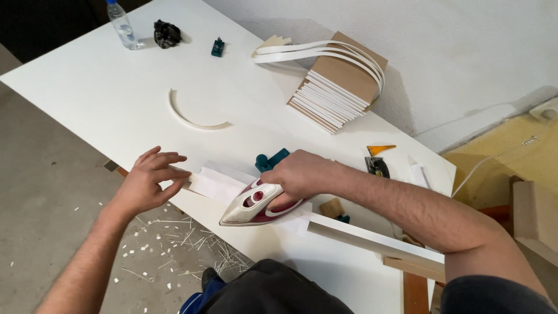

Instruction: The person uses a household iron to apply white edge banding to the edge of a wooden board. They then use a clamp to secure the board and sand the edge with a sanding block and a hand plane.

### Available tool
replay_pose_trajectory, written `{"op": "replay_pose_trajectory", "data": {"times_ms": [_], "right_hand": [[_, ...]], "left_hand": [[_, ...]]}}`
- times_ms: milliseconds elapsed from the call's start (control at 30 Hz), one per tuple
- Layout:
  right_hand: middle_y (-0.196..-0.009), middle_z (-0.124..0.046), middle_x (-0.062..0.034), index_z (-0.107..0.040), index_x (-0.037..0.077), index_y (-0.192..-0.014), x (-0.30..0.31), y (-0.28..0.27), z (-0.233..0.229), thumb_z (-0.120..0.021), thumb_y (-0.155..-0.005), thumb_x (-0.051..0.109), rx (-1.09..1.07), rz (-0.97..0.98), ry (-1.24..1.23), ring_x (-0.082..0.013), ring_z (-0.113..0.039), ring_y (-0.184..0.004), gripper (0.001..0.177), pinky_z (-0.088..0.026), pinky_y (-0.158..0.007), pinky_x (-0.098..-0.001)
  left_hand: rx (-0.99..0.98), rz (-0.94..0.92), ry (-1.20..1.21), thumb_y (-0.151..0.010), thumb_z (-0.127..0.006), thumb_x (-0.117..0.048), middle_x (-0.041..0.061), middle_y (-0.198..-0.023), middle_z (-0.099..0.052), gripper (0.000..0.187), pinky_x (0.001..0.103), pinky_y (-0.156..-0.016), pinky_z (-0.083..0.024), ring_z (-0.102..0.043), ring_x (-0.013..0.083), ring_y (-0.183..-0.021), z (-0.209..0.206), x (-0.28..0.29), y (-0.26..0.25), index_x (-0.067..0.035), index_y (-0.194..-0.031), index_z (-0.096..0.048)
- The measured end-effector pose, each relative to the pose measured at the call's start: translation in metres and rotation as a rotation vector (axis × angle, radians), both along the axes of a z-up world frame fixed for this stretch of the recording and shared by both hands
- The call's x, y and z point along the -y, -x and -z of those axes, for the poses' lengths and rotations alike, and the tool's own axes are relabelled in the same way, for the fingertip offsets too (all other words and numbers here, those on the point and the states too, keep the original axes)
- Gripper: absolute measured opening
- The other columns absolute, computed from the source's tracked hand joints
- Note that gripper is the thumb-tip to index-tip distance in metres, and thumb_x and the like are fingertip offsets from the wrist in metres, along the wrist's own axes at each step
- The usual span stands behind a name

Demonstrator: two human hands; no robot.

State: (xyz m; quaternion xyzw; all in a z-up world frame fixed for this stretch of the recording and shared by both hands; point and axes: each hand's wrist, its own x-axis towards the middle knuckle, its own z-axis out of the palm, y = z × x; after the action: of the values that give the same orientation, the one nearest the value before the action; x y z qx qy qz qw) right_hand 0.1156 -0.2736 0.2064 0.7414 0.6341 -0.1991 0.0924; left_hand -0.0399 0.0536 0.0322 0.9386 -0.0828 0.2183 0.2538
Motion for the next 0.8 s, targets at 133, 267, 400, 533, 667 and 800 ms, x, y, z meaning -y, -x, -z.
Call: {"op": "replay_pose_trajectory", "data": {"times_ms": [133, 267, 400, 533, 667, 800], "right_hand": [[-0.092, -0.076, -0.0088, -0.062, 0.025, -0.120, -0.004, 0.001, -0.003, -0.069, -0.087, 0.061, 0.008, 0.019, 0.036, -0.0319, -0.074, -0.095, 0.049, -0.060, -0.084, -0.0478], [-0.092, -0.077, -0.0064, -0.064, 0.026, -0.118, 0.001, -0.005, 0.002, -0.072, -0.087, 0.058, -0.020, 0.049, 0.012, -0.0320, -0.074, -0.093, 0.045, -0.059, -0.085, -0.0467], [-0.094, -0.076, -0.0099, -0.061, 0.030, -0.122, 0.031, -0.015, -0.007, -0.070, -0.084, 0.063, -0.049, 0.122, -0.022, -0.0383, -0.072, -0.093, 0.052, -0.058, -0.086, -0.0541], [-0.104, -0.077, 0.0035, -0.064, 0.029, -0.121, 0.126, -0.040, -0.065, -0.071, -0.082, 0.059, -0.036, 0.314, -0.129, -0.0219, -0.072, -0.092, 0.049, -0.051, -0.074, -0.0348], [-0.115, -0.075, 0.0055, -0.065, 0.028, -0.112, 0.212, -0.044, -0.157, -0.065, -0.095, 0.040, 0.118, 1.088, 0.000, -0.0177, -0.071, -0.104, 0.020, -0.058, -0.094, -0.0372], [-0.120, -0.062, -0.0115, -0.063, 0.016, -0.128, 0.327, -0.079, -0.200, -0.064, -0.100, 0.034, 0.388, 1.301, 0.004, -0.0305, -0.059, -0.108, 0.033, -0.055, -0.093, -0.0448]], "left_hand": [[0.105, 0.055, -0.036, -0.086, -0.080, -0.035, -0.006, -0.123, -0.073, 0.016, 0.046, -0.110, -0.045, -0.066, 0.0200, -0.120, -0.011, 0.028, -0.010, -0.030, -0.101, -0.080], [0.081, 0.200, -0.019, -0.084, -0.081, -0.035, -0.006, -0.103, -0.079, 0.010, 0.039, -0.092, -0.054, -0.074, 0.0190, -0.100, 0.009, 0.036, -0.029, -0.028, -0.092, -0.083], [0.124, 0.243, -0.006, -0.082, -0.082, -0.031, -0.003, -0.102, -0.080, 0.009, 0.039, -0.086, -0.056, -0.075, 0.0201, -0.097, 0.013, 0.028, -0.022, -0.026, -0.089, -0.083], [0.044, 0.265, -0.068, -0.082, -0.078, -0.026, -0.007, -0.110, -0.079, 0.021, 0.039, -0.086, -0.057, -0.074, 0.0179, -0.095, 0.021, 0.018, -0.023, -0.028, -0.102, -0.082], [0.152, 0.221, 0.027, -0.084, -0.078, -0.021, -0.009, -0.112, -0.077, 0.017, 0.036, -0.086, -0.058, -0.073, 0.0118, -0.096, 0.046, 0.007, -0.027, -0.031, -0.097, -0.082], [0.100, 0.298, 0.070, -0.084, -0.076, -0.019, -0.008, -0.116, -0.075, 0.022, 0.029, -0.095, -0.058, -0.073, 0.0109, -0.093, 0.075, -0.013, -0.032, -0.025, -0.105, -0.080]]}}
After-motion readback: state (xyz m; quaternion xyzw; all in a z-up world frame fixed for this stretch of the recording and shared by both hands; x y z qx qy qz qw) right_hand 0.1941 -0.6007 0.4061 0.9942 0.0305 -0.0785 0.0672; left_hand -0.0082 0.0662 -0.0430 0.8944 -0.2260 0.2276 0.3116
